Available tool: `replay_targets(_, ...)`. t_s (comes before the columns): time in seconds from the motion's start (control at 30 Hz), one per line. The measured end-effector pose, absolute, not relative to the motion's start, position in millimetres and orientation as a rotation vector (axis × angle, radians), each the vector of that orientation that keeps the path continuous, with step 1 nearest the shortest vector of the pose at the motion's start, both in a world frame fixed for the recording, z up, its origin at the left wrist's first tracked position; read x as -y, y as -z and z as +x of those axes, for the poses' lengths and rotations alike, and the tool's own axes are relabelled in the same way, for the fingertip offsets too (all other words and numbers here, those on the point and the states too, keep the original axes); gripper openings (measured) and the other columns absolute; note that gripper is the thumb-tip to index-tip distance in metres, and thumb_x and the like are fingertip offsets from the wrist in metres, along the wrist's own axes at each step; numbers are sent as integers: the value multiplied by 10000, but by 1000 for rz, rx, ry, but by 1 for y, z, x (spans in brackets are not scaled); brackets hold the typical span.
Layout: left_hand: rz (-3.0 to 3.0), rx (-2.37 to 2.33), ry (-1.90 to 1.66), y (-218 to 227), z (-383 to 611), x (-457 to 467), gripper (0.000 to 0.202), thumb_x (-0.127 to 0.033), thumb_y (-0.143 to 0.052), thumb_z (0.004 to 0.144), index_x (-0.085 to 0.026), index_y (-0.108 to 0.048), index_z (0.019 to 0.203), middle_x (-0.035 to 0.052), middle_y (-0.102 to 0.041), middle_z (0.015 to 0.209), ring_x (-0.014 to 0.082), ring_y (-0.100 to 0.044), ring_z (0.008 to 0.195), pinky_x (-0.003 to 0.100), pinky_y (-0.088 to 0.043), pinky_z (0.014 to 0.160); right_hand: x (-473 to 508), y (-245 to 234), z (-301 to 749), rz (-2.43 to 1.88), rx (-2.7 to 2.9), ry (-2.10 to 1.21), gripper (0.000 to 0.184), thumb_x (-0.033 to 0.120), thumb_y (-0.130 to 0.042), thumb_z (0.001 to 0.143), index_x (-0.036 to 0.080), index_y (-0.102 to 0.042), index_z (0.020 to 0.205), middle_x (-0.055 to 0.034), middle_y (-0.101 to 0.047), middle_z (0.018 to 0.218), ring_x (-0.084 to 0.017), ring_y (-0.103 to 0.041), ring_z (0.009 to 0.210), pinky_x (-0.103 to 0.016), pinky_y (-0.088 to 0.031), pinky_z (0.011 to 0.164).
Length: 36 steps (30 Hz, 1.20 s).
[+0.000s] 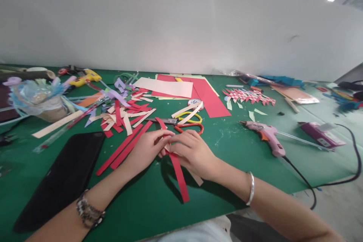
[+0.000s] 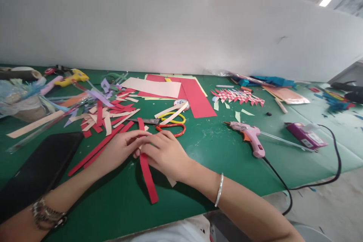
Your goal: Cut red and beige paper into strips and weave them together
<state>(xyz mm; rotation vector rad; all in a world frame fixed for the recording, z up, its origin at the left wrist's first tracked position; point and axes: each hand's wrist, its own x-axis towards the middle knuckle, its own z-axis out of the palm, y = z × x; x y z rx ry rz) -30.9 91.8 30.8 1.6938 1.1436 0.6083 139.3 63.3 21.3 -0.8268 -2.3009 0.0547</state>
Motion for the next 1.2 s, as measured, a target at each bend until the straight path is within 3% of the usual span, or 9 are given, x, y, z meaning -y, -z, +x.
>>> replay_targets(0.1,1746,-1080,-585,-32,-30,-92,355,-393,-403,840,-155,-634,967,3,-612,660,138,-560,580,223,-439,541,-68,-21,143,-919,2051,-624,63,185,-496,834,174,-558,836,-51,-617,889,-126,-580,824,-258,-465,742)
replay_targets(0.2,1835,-1050,-569,-31,-30,-91,352,-366,-378,862,-165,-637,990,9,-630,721,144,-571,644,232,-451,611,-68,-21,143,-1042,1789,-929,72,210,-498,823,172,-555,800,-26,-584,799,-109,-563,716,-230,-476,657)
replay_targets(0.3,1844,-962,-539,-31,-28,-88,377,-379,-347,877,-163,-624,1017,19,-630,773,152,-575,702,242,-460,653,-67,-21,141,-1135,1674,-1002,73,224,-518,799,174,-539,750,-8,-559,738,-96,-518,627,-205,-443,554)
replay_targets(0.43,1895,-981,-509,-30,-27,-86,355,-403,-509,794,-163,-612,1035,21,-632,808,164,-570,717,240,-462,623,-67,-20,139,-1195,1648,-953,95,225,-507,795,173,-526,718,-5,-562,715,-95,-503,610,-209,-420,547)
replay_targets(0.6,1909,-1094,-560,-26,-29,-88,423,-409,-506,802,-194,-563,1161,36,-666,919,171,-600,753,254,-478,671,-70,-16,138,-1175,1505,-1107,141,288,-479,809,164,-543,791,-25,-576,754,-85,-490,545,-217,-404,490)
replay_targets(0.73,1924,-1048,-605,-26,-30,-89,437,-394,-475,828,-222,-517,1228,44,-637,1107,199,-607,917,269,-480,771,-71,-15,140,-1089,1521,-1203,113,241,-522,772,175,-535,862,-28,-583,824,-105,-532,648,-237,-439,574)
replay_targets(0.87,1967,-981,-597,-27,-29,-88,424,-355,-458,845,-216,-502,1243,43,-614,1161,211,-584,995,279,-460,834,-72,-16,140,-1073,1547,-1198,81,235,-540,752,178,-491,721,5,-528,709,-102,-507,652,-246,-440,617)
replay_targets(1.0,2019,-1010,-584,-27,-29,-87,414,-344,-426,858,-212,-488,1246,47,-621,1134,202,-597,939,261,-468,771,-73,-16,142,-1106,1563,-1078,115,267,-546,745,186,-475,784,-3,-514,773,-105,-491,679,-247,-435,607)
replay_targets(1.2,1964,-1058,-513,-31,-25,-83,478,-284,-401,853,-208,-332,1319,-17,-633,780,129,-583,667,204,-447,608,-71,-26,153,-995,1739,-139,291,248,-574,740,203,-424,986,-83,-494,982,-193,-491,941,-361,-417,791)
